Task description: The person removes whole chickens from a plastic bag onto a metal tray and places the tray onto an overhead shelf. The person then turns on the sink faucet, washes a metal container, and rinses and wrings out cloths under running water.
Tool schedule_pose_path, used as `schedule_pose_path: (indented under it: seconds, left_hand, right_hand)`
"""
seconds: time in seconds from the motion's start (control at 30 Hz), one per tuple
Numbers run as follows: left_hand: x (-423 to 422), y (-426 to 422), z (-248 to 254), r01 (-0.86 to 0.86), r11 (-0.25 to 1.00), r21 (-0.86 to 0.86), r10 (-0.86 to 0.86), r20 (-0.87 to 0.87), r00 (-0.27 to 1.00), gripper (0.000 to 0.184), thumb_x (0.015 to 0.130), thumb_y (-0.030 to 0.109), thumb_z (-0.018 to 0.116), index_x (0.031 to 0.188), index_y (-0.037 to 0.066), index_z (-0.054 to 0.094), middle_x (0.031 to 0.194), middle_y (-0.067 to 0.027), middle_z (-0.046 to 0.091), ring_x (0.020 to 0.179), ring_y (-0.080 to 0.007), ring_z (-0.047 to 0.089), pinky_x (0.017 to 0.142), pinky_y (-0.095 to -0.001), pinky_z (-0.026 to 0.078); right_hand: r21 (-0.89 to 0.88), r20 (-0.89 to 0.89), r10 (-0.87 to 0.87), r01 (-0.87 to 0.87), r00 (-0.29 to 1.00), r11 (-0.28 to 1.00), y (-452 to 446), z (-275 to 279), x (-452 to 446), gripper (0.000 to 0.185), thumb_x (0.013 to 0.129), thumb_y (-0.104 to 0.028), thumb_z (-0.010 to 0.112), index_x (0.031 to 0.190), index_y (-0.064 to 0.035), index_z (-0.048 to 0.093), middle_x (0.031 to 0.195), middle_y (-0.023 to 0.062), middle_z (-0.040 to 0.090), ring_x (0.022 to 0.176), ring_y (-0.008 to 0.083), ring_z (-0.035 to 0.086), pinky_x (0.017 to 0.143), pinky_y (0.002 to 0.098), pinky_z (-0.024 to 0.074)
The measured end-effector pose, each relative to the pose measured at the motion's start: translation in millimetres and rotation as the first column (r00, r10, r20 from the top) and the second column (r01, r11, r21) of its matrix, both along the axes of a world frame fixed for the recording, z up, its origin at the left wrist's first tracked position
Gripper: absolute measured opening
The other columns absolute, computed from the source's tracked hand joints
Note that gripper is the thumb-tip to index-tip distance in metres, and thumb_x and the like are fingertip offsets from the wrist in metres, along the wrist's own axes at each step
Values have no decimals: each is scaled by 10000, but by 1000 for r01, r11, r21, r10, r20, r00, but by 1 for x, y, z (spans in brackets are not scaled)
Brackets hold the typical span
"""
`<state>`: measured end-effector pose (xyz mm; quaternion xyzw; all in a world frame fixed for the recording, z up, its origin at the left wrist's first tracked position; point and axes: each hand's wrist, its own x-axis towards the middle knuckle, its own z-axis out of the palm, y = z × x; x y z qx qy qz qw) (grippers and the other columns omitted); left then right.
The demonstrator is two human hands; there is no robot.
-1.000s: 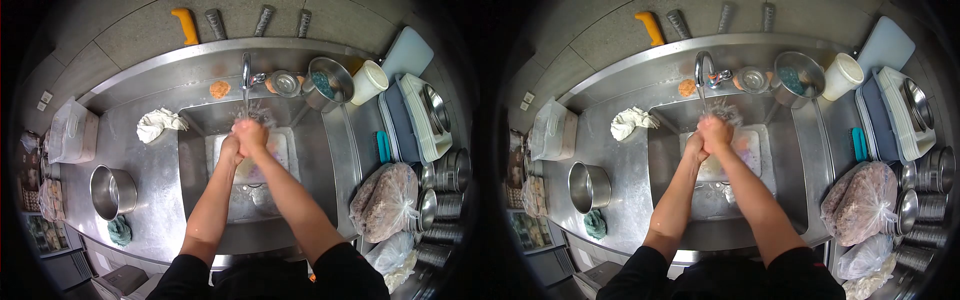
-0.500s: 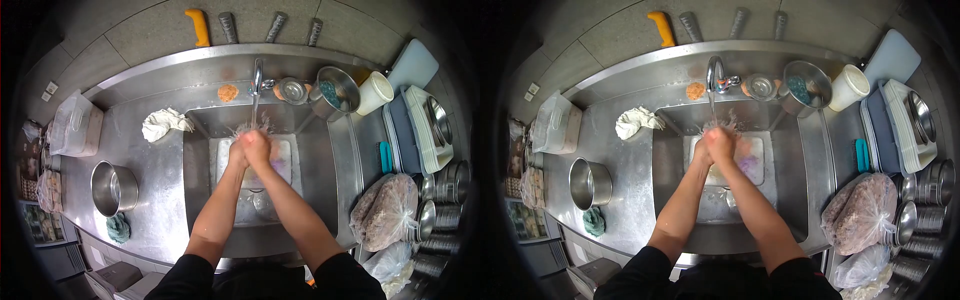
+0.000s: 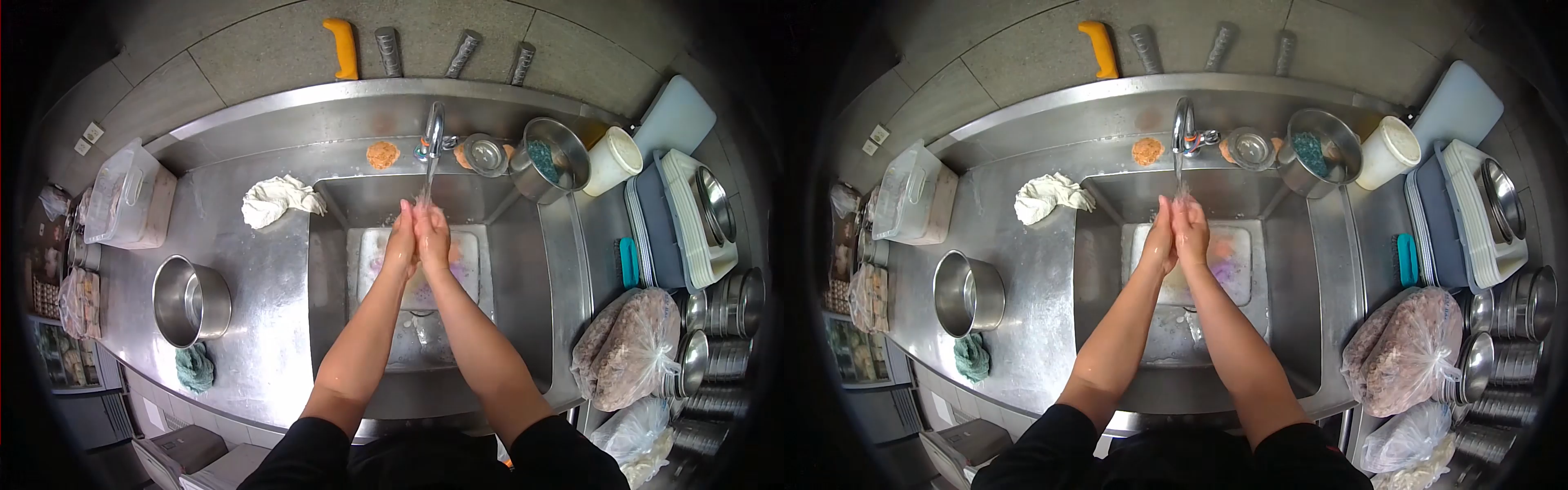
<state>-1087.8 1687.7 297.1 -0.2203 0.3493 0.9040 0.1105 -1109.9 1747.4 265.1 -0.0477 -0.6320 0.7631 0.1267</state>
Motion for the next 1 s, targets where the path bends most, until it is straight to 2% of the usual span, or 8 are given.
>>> schedule_pose_path:
  seconds: [0.07, 0.2, 0.53, 0.63, 0.7, 0.8, 0.93, 1.0]
  left_hand:
    - [-5, 7, -16, -119, 993, -13, 118, -81, 990, 393, 927, 417, 506, 1031, 40, 541, 892, -66, 596, 785, -153, 582, 675, -273, 485]
    - [-6, 11, -5, -234, 969, -78, 228, -82, 970, 221, 934, 257, 501, 957, 44, 554, 797, -37, 582, 682, -135, 564, 604, -277, 476]
    - [-5, -10, -10, -379, 846, -374, 322, -208, 924, 249, 874, 230, 587, 734, 24, 575, 706, -40, 576, 639, -122, 503, 549, -294, 413]
    - [-5, -51, 28, -415, 456, -787, 168, -382, 909, 355, 885, 273, 574, 640, 15, 559, 562, -44, 554, 549, -154, 491, 523, -344, 411]
    - [-15, -113, 39, -398, 74, -914, 77, -393, 917, 450, 889, 425, 545, 732, 7, 599, 707, -142, 604, 647, -286, 550, 618, -403, 435]
    - [-20, -214, 54, -274, -114, -955, 132, -287, 949, 481, 841, 487, 583, 1037, 48, 580, 1083, -175, 549, 982, -320, 532, 820, -423, 445]
    - [6, -271, 10, -151, -633, -759, 8, -202, 979, 673, 790, 475, 650, 1327, 129, 439, 1428, -200, 306, 1260, -398, 365, 1008, -446, 357]
    - [19, -262, 9, -68, -651, -756, 39, -122, 992, 713, 782, 482, 657, 1368, 177, 388, 1457, -197, 253, 1292, -406, 320, 1020, -477, 337]
  right_hand:
    - [577, -161, 14, 82, 987, 812, 4, 30, 6, 390, 873, -370, 582, 782, 6, 633, 927, 168, 642, 854, 334, 609, 758, 399, 470]
    - [697, 124, 16, -98, 992, 710, 7, 46, 0, 427, 854, -402, 599, 730, 4, 646, 776, 170, 649, 730, 346, 614, 690, 418, 469]
    - [-48, 498, 287, -304, 818, 951, -4, 27, -29, 359, 845, -403, 623, 841, -45, 647, 743, 70, 641, 654, 195, 601, 592, 334, 467]
    - [-403, 359, 752, -636, 552, 659, 12, 33, -47, 474, 849, -517, 584, 1061, -94, 575, 876, 51, 614, 788, 199, 599, 705, 332, 481]
    - [-80, 549, 556, -622, 625, 779, 21, 70, -35, 600, 821, -620, 543, 1083, -81, 548, 1063, 74, 589, 1010, 243, 544, 837, 475, 431]
    - [102, 668, 402, -612, 626, 784, 44, -4, -50, 610, 812, -607, 561, 1104, -71, 539, 1122, 77, 573, 1057, 236, 537, 860, 455, 432]
    - [525, 632, 307, -684, 712, 506, 48, -83, -29, 626, 796, -486, 627, 1221, -49, 484, 1213, 153, 544, 1110, 274, 534, 909, 409, 422]
    - [708, 617, 176, -639, 767, 302, 42, -93, -15, 643, 802, -414, 646, 1280, -33, 447, 1233, 197, 528, 1140, 296, 519, 930, 389, 420]
